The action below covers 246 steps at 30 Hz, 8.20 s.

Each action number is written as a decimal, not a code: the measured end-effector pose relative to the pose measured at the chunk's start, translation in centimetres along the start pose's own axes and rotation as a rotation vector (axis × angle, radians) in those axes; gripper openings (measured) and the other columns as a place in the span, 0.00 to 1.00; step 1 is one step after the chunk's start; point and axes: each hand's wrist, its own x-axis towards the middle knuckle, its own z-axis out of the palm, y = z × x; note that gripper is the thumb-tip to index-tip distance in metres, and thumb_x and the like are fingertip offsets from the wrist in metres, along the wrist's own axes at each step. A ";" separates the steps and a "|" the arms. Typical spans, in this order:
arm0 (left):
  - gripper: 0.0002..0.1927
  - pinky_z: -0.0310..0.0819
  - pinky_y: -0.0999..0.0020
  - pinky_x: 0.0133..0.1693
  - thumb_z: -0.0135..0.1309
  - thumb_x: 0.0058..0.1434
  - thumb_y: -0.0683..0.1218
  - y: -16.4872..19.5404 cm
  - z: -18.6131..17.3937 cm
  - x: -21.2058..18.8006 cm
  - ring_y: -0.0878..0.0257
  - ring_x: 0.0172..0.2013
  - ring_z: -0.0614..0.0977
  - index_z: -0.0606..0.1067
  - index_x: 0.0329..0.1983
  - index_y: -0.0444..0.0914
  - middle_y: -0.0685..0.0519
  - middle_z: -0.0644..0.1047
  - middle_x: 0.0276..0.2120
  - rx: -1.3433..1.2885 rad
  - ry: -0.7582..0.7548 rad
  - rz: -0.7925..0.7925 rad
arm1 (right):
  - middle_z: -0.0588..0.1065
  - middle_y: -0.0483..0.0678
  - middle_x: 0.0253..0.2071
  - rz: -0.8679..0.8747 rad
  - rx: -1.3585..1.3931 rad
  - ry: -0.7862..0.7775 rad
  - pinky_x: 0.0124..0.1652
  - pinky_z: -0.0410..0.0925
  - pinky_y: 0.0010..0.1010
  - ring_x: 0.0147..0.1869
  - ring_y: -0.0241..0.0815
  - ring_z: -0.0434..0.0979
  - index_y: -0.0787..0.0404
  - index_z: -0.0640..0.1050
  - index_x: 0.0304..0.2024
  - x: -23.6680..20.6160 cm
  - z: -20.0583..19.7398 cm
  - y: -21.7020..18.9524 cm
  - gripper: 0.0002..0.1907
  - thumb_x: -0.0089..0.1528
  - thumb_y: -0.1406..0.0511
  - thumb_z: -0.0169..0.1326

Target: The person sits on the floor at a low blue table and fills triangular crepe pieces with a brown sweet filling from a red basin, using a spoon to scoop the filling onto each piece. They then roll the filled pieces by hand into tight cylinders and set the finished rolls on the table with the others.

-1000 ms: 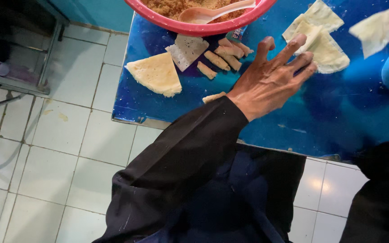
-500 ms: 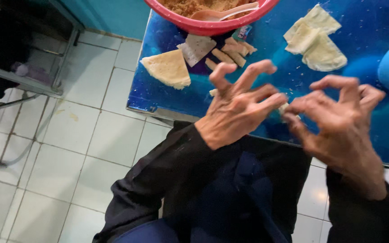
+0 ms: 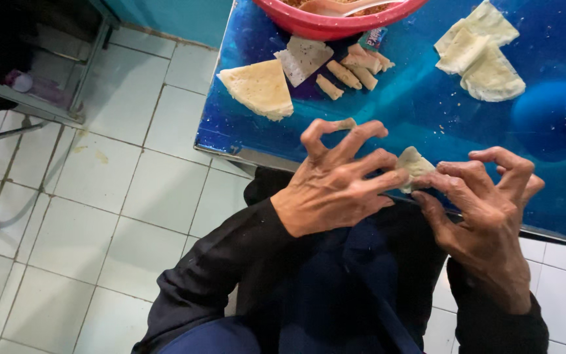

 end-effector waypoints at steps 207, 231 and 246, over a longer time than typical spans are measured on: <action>0.07 0.50 0.46 0.56 0.63 0.65 0.48 0.8 4.3 1.7 0.60 0.57 0.71 0.76 0.41 0.45 0.60 0.74 0.41 0.102 0.022 -0.093 | 0.83 0.41 0.44 -0.332 -0.131 -0.049 0.60 0.50 0.52 0.67 0.47 0.65 0.54 0.86 0.43 2.8 0.1 3.9 0.11 0.59 0.61 0.68; 0.06 0.46 0.48 0.54 0.62 0.66 0.49 1.4 4.5 2.6 0.60 0.60 0.69 0.77 0.43 0.46 0.61 0.74 0.41 0.217 0.068 -0.094 | 0.82 0.38 0.44 -0.286 -0.231 0.075 0.61 0.49 0.50 0.68 0.44 0.64 0.56 0.85 0.40 2.6 1.1 4.0 0.06 0.64 0.63 0.68; 0.04 0.47 0.46 0.58 0.62 0.70 0.49 1.3 4.5 2.6 0.60 0.67 0.67 0.78 0.43 0.50 0.64 0.75 0.48 0.300 0.093 -0.119 | 0.82 0.36 0.43 -0.292 -0.393 0.104 0.62 0.46 0.46 0.72 0.43 0.56 0.50 0.87 0.46 2.6 1.0 3.5 0.08 0.67 0.57 0.65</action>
